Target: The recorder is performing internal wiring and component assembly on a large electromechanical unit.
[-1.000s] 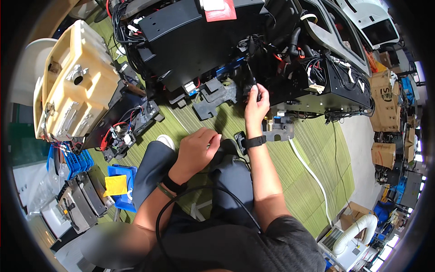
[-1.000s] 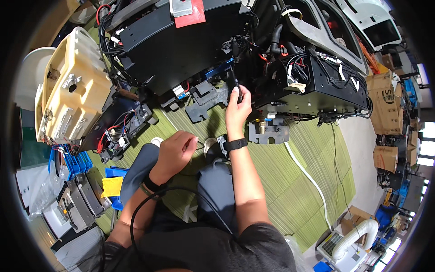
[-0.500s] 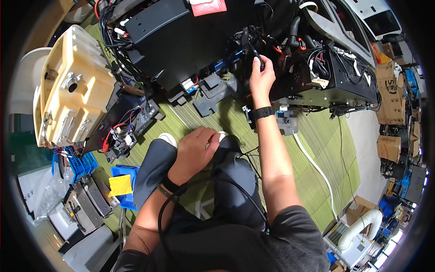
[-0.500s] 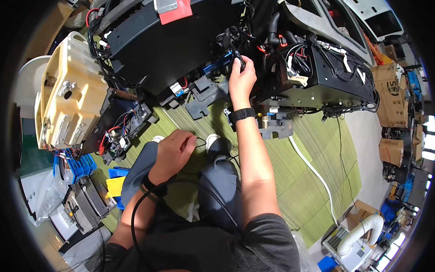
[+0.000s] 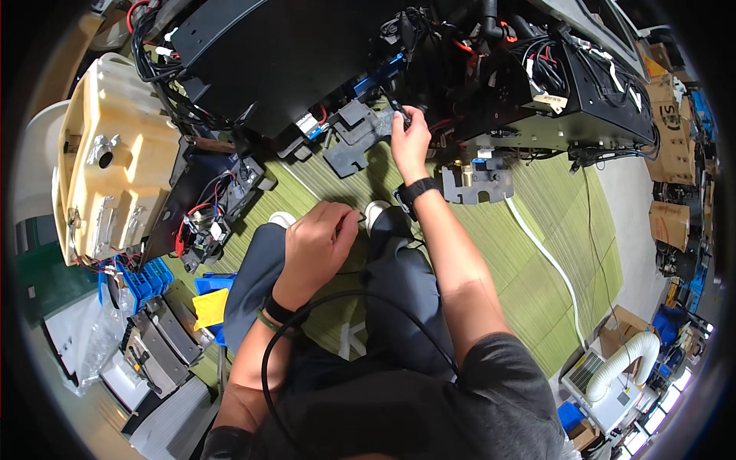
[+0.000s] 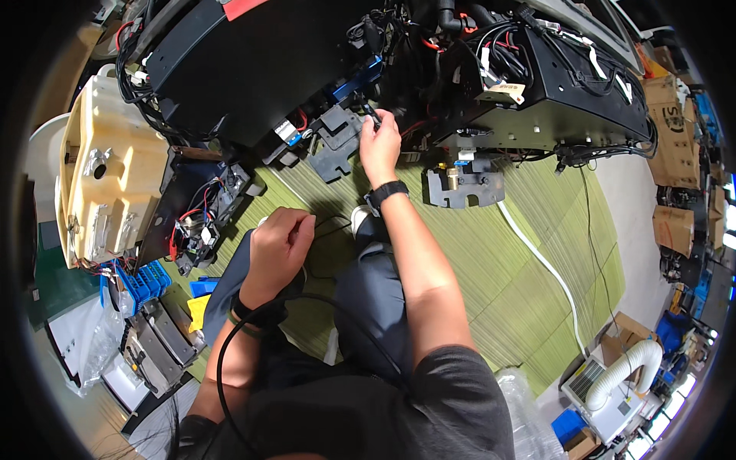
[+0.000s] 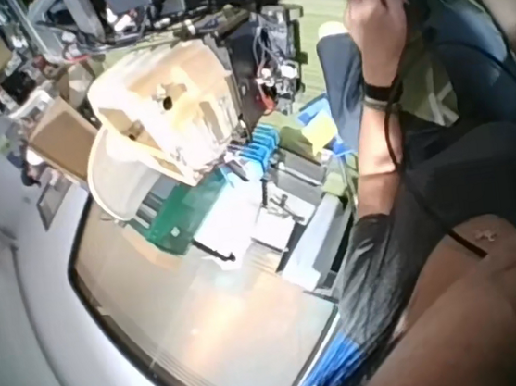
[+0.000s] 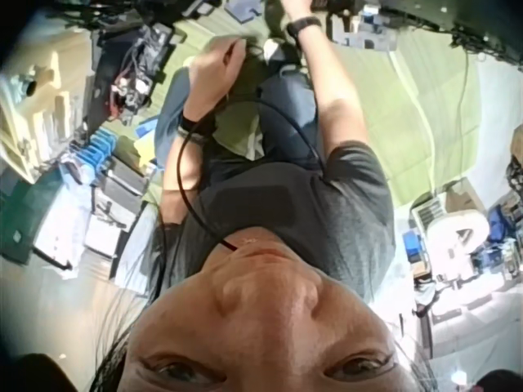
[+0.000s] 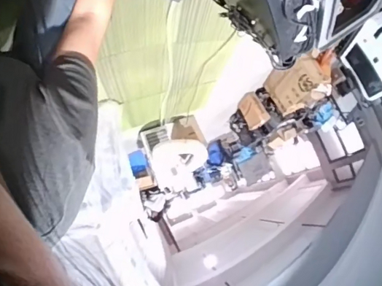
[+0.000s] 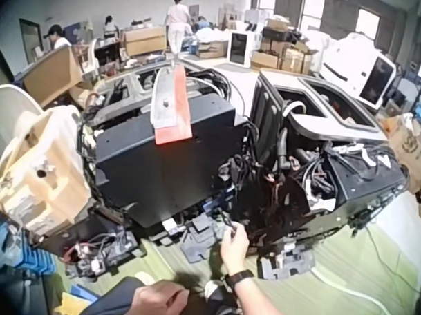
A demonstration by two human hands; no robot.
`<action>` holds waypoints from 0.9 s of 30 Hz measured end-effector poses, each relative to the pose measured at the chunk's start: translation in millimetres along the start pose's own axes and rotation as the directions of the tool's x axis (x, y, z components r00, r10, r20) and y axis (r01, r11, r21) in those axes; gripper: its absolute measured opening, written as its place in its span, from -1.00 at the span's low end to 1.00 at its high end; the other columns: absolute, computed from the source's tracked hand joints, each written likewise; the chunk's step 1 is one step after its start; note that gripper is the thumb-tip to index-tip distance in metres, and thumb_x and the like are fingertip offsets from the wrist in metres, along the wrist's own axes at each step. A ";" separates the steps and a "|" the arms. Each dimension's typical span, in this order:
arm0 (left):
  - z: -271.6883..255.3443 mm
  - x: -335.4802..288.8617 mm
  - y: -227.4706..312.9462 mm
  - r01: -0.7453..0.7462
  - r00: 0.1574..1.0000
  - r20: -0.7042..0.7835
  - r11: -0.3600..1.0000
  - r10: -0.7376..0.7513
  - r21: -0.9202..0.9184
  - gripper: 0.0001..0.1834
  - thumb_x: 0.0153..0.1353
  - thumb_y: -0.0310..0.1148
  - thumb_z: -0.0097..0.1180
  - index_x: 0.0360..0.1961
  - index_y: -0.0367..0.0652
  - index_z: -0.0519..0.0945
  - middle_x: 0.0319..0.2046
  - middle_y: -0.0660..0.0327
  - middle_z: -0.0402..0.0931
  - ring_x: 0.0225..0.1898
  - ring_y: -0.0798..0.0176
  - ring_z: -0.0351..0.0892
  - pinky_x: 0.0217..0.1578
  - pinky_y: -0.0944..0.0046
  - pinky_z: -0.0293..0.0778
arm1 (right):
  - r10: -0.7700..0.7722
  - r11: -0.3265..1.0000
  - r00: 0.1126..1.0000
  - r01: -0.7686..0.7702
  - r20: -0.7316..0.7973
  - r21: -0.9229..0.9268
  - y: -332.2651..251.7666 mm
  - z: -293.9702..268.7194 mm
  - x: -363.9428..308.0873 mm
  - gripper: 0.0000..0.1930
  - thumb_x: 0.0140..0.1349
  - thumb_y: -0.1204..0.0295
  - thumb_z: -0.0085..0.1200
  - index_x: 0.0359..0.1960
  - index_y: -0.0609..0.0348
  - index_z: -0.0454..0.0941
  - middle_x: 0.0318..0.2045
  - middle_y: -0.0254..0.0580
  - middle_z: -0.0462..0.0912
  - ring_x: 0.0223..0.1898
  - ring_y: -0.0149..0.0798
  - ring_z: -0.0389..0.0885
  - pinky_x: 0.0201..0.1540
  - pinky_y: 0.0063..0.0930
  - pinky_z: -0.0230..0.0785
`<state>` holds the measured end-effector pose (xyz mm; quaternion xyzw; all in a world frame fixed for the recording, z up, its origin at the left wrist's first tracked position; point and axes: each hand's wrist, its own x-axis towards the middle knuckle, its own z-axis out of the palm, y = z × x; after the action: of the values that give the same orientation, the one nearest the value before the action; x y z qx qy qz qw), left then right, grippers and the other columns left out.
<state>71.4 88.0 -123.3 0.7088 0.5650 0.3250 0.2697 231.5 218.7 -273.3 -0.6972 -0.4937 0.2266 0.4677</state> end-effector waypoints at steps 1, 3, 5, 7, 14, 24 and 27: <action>-1.3 -0.3 -0.1 0.023 1.000 0.007 1.000 -0.023 0.013 -0.94 0.07 -0.49 0.14 -0.48 -0.24 0.54 -0.61 0.16 0.43 -0.67 0.23 0.39 -0.62 0.32 0.30 | -0.024 1.000 1.000 0.023 -0.020 -0.007 4.0 8.3 2.1 -0.75 0.16 0.36 0.02 -0.20 0.27 0.44 -0.35 0.09 0.57 -0.37 0.02 0.57 -0.27 -0.21 0.40; -1.5 -2.1 -4.5 0.050 0.999 0.016 0.998 -0.050 0.028 -0.95 0.06 -0.49 0.15 -0.48 -0.24 0.54 -0.61 0.16 0.43 -0.65 0.23 0.40 -0.61 0.32 0.31 | 0.001 0.999 1.000 -0.003 -0.025 -0.045 12.5 21.7 8.9 -0.74 0.17 0.34 0.00 -0.18 0.25 0.43 -0.32 0.10 0.57 -0.31 0.05 0.56 -0.22 -0.18 0.38; -0.8 -4.6 -11.6 0.036 0.999 0.002 0.999 -0.036 0.021 -0.92 0.05 -0.44 0.16 -0.49 -0.19 0.53 -0.61 0.20 0.43 -0.69 0.21 0.40 -0.63 0.29 0.32 | -0.002 0.997 1.000 0.000 -0.029 -0.078 21.3 33.5 18.9 -0.73 0.18 0.33 -0.01 -0.17 0.24 0.40 -0.27 0.10 0.56 -0.23 0.10 0.53 -0.18 -0.13 0.36; -2.8 -7.5 -16.7 0.056 0.998 0.009 0.998 -0.057 0.021 -0.92 0.05 -0.44 0.16 -0.49 -0.19 0.52 -0.62 0.20 0.42 -0.69 0.22 0.39 -0.63 0.29 0.32 | -0.023 0.994 0.999 0.019 -0.044 -0.109 26.6 43.3 29.6 -0.74 0.19 0.33 -0.02 -0.17 0.23 0.38 -0.24 0.10 0.54 -0.22 0.13 0.52 -0.17 -0.12 0.36; -11.6 -12.5 -30.7 0.133 0.991 0.016 0.988 -0.135 0.073 -0.92 0.04 -0.46 0.18 -0.50 -0.19 0.52 -0.64 0.20 0.41 -0.70 0.22 0.39 -0.65 0.29 0.30 | -0.031 0.978 0.999 0.024 -0.029 -0.207 36.1 60.1 57.3 -0.73 0.21 0.30 -0.07 -0.15 0.22 0.37 -0.20 0.11 0.52 -0.20 0.15 0.51 -0.18 -0.08 0.37; -12.7 -9.2 -36.7 0.129 0.991 0.012 0.988 -0.130 0.087 -0.91 0.04 -0.46 0.18 -0.48 -0.20 0.51 -0.59 0.19 0.47 -0.68 0.20 0.42 -0.63 0.28 0.34 | -0.103 0.970 0.994 0.093 -0.036 -0.227 48.0 70.8 76.2 -0.73 0.20 0.34 -0.06 -0.17 0.27 0.38 -0.21 0.12 0.52 -0.20 0.13 0.50 -0.15 -0.12 0.36; -11.8 -9.5 -36.9 0.092 0.996 0.005 0.991 -0.093 0.102 -0.91 0.03 -0.46 0.19 -0.48 -0.19 0.51 -0.60 0.18 0.47 -0.67 0.19 0.43 -0.63 0.28 0.34 | -0.132 0.968 0.990 0.119 -0.046 -0.219 50.5 69.9 77.7 -0.73 0.20 0.35 -0.05 -0.17 0.28 0.39 -0.21 0.12 0.52 -0.19 0.13 0.50 -0.14 -0.13 0.36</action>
<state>37.9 86.8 -144.9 0.6961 0.6118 0.2797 0.2508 233.1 314.8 -338.3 -0.7177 -0.5442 0.1203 0.4174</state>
